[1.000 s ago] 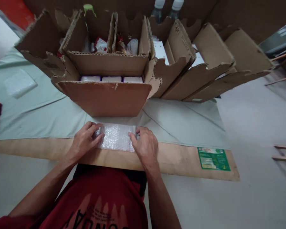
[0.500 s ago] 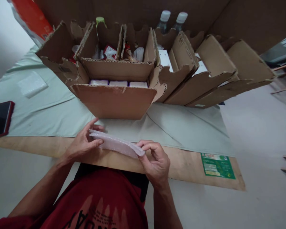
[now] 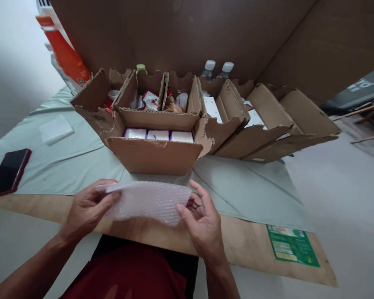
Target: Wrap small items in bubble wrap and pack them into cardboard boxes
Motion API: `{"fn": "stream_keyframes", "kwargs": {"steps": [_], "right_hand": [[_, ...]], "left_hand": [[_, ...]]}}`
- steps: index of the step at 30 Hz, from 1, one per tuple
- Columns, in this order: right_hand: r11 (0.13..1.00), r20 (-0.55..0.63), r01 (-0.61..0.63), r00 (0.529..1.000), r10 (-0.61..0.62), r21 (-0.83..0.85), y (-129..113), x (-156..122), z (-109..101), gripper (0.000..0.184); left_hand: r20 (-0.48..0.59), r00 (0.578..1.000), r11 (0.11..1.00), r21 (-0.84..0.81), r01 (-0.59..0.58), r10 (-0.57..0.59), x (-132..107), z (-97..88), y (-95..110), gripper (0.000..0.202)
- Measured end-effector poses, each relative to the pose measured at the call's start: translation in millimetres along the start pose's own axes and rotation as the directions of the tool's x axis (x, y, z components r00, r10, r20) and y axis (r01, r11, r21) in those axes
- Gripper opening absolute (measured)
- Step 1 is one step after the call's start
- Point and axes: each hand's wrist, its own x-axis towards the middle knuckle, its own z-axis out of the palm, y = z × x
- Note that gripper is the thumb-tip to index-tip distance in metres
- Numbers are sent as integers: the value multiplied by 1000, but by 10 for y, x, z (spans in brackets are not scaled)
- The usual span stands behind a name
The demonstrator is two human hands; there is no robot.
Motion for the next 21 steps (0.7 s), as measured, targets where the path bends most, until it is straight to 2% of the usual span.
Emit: {"fn": "stream_keyframes", "kwargs": {"steps": [1,2,3,4,5,6,8,9,10,11,12,14,15,16,17,19,21], "right_hand": [[999,23,27,999,-27,-24,-106,49,20,54],[995,27,74,997,-73,-60,-221,101,39,49],[983,9,145,989,-144,-112,-345,161,55,42],[956,-26,235,970,-243,-176,-476,233,67,32],[909,-69,336,930,-362,-245,-613,319,74,25],[842,-105,443,864,-493,-308,-752,423,73,22],[662,-134,634,674,-727,-400,-1010,681,49,24],[569,-120,701,580,-806,-430,-1116,828,24,23],[497,-88,736,519,-850,-460,-1200,979,-9,21],[459,-32,743,510,-860,-488,-1260,1128,-47,18],[460,42,724,557,-829,-514,-1295,1269,-88,15],[540,225,630,741,-633,-558,-1310,1511,-157,12],[584,317,574,813,-488,-574,-1301,1608,-177,10],[616,397,521,852,-341,-590,-1290,1692,-182,9],[630,455,471,867,-204,-617,-1282,1763,-171,9],[607,510,401,860,8,-686,-1286,1883,-105,14],[534,508,363,848,150,-764,-1310,1991,-5,21]], "left_hand": [[-62,993,994,48,-97,99,52,-42,70,7],[-117,969,973,98,-207,218,120,-87,140,7],[-162,925,935,147,-321,343,206,-134,208,11],[-193,863,880,196,-433,467,310,-180,272,15],[-206,790,812,246,-530,578,432,-225,333,18],[-209,702,728,295,-619,681,567,-265,389,20],[-188,525,554,384,-739,830,854,-323,492,20],[-179,470,499,418,-759,864,991,-338,540,18],[-177,455,484,438,-758,873,1114,-346,585,14],[-174,497,518,440,-733,850,1218,-347,627,9],[-158,588,593,422,-686,793,1299,-346,668,6],[-41,822,772,376,-513,567,1401,-345,741,9],[45,899,824,382,-418,436,1431,-347,773,11],[122,942,846,415,-335,314,1457,-350,802,12],[184,960,840,470,-273,209,1486,-351,827,12],[273,960,775,594,-215,57,1568,-342,861,13],[321,946,714,674,-190,-51,1693,-316,872,17]]}}
